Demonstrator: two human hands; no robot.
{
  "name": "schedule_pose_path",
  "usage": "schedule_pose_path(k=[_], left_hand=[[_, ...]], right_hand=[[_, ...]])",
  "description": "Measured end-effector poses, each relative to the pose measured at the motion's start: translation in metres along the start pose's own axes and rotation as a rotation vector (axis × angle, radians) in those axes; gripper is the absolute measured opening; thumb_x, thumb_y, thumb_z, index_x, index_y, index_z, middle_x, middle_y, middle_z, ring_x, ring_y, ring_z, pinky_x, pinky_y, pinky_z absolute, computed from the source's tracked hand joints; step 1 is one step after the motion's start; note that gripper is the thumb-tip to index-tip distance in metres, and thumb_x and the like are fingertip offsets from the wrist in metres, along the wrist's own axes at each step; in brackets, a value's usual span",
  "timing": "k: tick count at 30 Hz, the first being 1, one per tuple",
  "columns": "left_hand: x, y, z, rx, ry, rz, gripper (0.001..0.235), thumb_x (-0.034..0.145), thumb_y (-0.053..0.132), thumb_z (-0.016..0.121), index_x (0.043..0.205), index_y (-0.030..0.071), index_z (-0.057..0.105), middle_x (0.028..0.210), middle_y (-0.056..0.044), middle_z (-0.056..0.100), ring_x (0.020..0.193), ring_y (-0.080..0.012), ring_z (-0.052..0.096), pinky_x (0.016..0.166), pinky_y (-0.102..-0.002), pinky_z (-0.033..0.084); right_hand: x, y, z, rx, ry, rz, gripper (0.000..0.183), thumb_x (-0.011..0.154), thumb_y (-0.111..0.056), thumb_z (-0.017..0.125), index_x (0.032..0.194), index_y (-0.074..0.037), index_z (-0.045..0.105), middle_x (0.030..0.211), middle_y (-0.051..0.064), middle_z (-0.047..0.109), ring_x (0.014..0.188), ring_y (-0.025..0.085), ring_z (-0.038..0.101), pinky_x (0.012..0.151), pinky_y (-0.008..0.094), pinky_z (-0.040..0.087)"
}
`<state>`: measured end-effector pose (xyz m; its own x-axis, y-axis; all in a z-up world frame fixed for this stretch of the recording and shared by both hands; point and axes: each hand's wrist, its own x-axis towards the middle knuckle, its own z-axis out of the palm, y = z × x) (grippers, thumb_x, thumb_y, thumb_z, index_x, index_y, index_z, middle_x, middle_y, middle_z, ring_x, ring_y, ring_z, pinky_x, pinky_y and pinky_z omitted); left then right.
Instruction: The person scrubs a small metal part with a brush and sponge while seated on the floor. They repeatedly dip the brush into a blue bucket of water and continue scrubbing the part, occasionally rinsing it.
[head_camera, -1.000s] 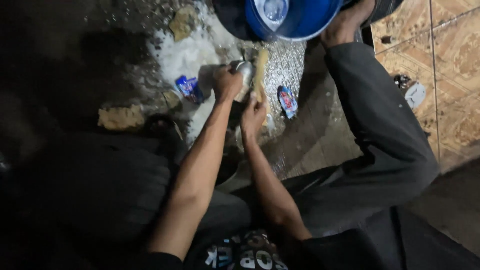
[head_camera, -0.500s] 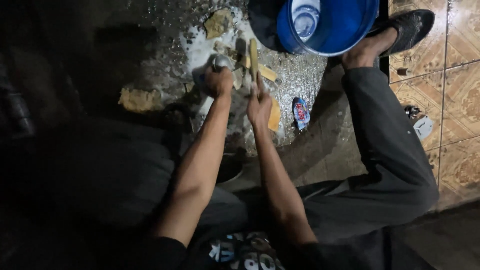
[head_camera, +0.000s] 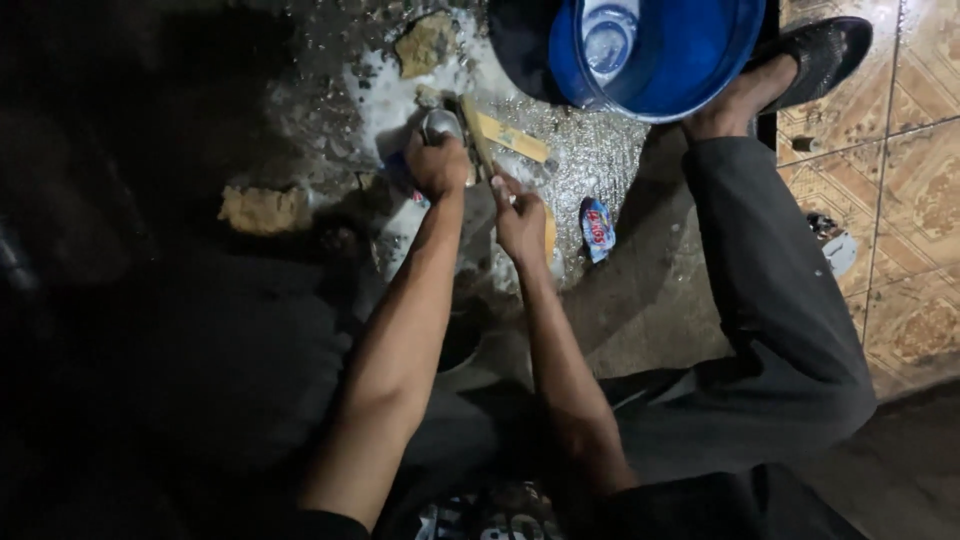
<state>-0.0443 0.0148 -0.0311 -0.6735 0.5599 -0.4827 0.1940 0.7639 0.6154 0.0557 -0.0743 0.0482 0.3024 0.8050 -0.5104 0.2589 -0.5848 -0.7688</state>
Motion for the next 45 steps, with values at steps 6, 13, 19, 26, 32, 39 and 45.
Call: schedule_pose_path(k=[6,13,19,26,32,39,45], left_hand=[[-0.016,0.023,-0.007,0.063,0.028,0.084,0.048,0.09,0.034,0.058,0.129,0.008,0.07,0.129,-0.02,0.071,0.127,-0.0361,0.066,0.114,-0.044,0.048],[-0.022,0.013,-0.009,0.138,0.051,0.144,0.05,0.089,0.032,0.057,0.133,0.011,0.069,0.128,-0.02,0.071,0.126,-0.0366,0.067,0.114,-0.045,0.045],[0.008,-0.017,0.017,0.098,0.06,0.143,0.048,0.088,0.029,0.056,0.13,0.011,0.071,0.128,-0.017,0.073,0.124,-0.0332,0.069,0.111,-0.04,0.047],[0.02,-0.033,0.022,-0.019,0.015,0.17,0.05,0.081,0.024,0.057,0.127,0.01,0.073,0.127,-0.018,0.073,0.119,-0.0365,0.069,0.104,-0.041,0.053],[0.036,-0.032,0.023,-0.037,-0.003,0.153,0.06,0.072,0.027,0.059,0.127,0.007,0.072,0.128,-0.02,0.072,0.12,-0.0392,0.067,0.106,-0.043,0.05],[0.031,-0.029,0.014,0.054,-0.046,0.066,0.05,0.086,0.033,0.062,0.133,0.016,0.07,0.13,-0.015,0.071,0.124,-0.0306,0.07,0.108,-0.038,0.056],[0.028,-0.02,0.013,0.025,-0.03,0.061,0.048,0.087,0.029,0.059,0.131,0.014,0.071,0.131,-0.018,0.07,0.124,-0.0331,0.068,0.107,-0.038,0.055]], right_hand=[[0.001,0.008,-0.014,0.643,-0.138,0.465,0.03,0.097,-0.037,0.071,0.093,-0.008,0.068,0.06,0.007,0.056,0.039,0.012,0.046,0.03,0.026,0.031],[0.003,0.009,-0.048,1.034,-0.337,0.346,0.038,0.105,-0.03,0.059,0.127,0.001,0.064,0.092,0.008,0.075,0.072,0.017,0.077,0.055,0.029,0.066],[0.004,0.028,-0.055,0.735,-0.039,0.282,0.052,0.096,-0.036,0.075,0.126,0.004,0.065,0.106,0.024,0.074,0.089,0.036,0.079,0.07,0.057,0.067],[-0.019,0.0,-0.098,0.777,0.063,0.051,0.05,0.095,0.007,0.057,0.145,0.001,0.053,0.11,0.027,0.074,0.093,0.033,0.078,0.077,0.041,0.066],[-0.016,-0.006,-0.065,0.17,0.045,0.01,0.043,0.093,0.009,0.065,0.133,-0.005,0.06,0.089,0.012,0.081,0.077,0.014,0.075,0.063,0.035,0.062],[0.014,0.044,0.028,-0.165,0.052,-0.036,0.059,0.073,-0.037,0.09,0.121,-0.01,0.068,0.097,0.011,0.08,0.094,0.029,0.078,0.087,0.046,0.064],[0.019,0.066,0.038,-0.158,0.199,-0.015,0.029,0.085,-0.043,0.079,0.098,-0.017,0.079,0.093,0.01,0.08,0.096,0.038,0.075,0.089,0.05,0.059]])
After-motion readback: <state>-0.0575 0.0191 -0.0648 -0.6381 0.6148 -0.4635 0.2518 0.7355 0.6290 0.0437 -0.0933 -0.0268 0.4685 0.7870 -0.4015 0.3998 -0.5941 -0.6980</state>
